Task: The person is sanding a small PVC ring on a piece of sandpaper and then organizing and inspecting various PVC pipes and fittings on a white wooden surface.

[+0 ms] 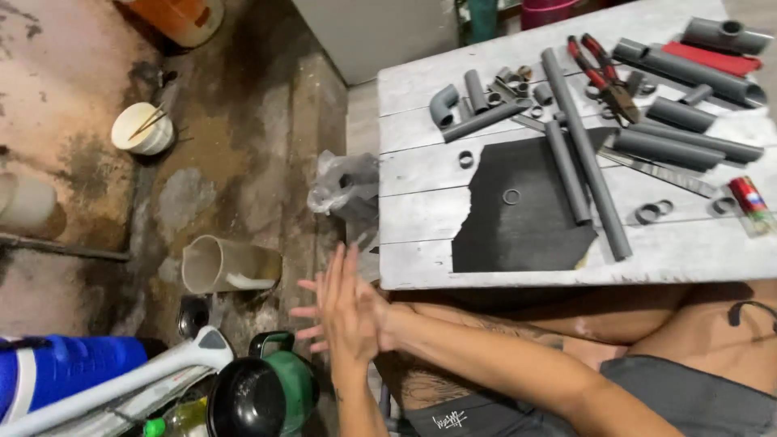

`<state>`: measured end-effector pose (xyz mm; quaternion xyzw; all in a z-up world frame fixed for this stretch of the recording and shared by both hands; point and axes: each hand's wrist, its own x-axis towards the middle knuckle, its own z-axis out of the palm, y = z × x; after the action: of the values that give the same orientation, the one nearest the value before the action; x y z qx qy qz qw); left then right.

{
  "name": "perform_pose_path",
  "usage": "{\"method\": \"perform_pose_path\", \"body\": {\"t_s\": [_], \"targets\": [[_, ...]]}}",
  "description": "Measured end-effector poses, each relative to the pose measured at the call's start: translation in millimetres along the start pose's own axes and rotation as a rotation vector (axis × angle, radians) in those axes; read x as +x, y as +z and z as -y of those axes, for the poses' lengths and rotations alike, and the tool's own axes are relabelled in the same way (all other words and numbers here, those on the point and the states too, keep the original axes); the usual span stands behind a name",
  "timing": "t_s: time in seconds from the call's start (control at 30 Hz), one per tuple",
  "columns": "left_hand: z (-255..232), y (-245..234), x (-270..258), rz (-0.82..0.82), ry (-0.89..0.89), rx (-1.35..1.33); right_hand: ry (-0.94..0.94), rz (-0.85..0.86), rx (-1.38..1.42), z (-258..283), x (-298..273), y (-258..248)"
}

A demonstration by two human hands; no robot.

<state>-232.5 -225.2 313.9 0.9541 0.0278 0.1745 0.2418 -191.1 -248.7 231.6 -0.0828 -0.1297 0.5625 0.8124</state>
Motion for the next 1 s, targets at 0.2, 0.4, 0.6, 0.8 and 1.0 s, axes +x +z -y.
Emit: {"method": "perform_pose_path", "body": {"t_s": [0.2, 0.4, 0.6, 0.8, 1.0], "targets": [[-6.7, -32.1, -18.9, -0.257, -0.103, 0.153, 0.047, -0.37, -0.171, 18.6, -25.3, 37.9], [45.6, -34.5, -19.9, 0.074, -0.59, -0.103, -0.464, 0.082, -0.089, 78.4, -32.6, 51.1], [42.4, -14.9, 7.9, 0.056, -0.173, -0.305, -0.305, -0.042, -0.473, 87.0, -54.6, 113.0], [12.1, 41.4, -18.4, -0.24, 0.401, -0.234, -0.35, -0.023, -0.249, 40.7, -66.5, 74.5], [7.8, 5.1, 11.4, -0.068, 0.048, 0.005, -0.84, -0.437, -1.438, 131.0, -249.0, 137.6]]}}
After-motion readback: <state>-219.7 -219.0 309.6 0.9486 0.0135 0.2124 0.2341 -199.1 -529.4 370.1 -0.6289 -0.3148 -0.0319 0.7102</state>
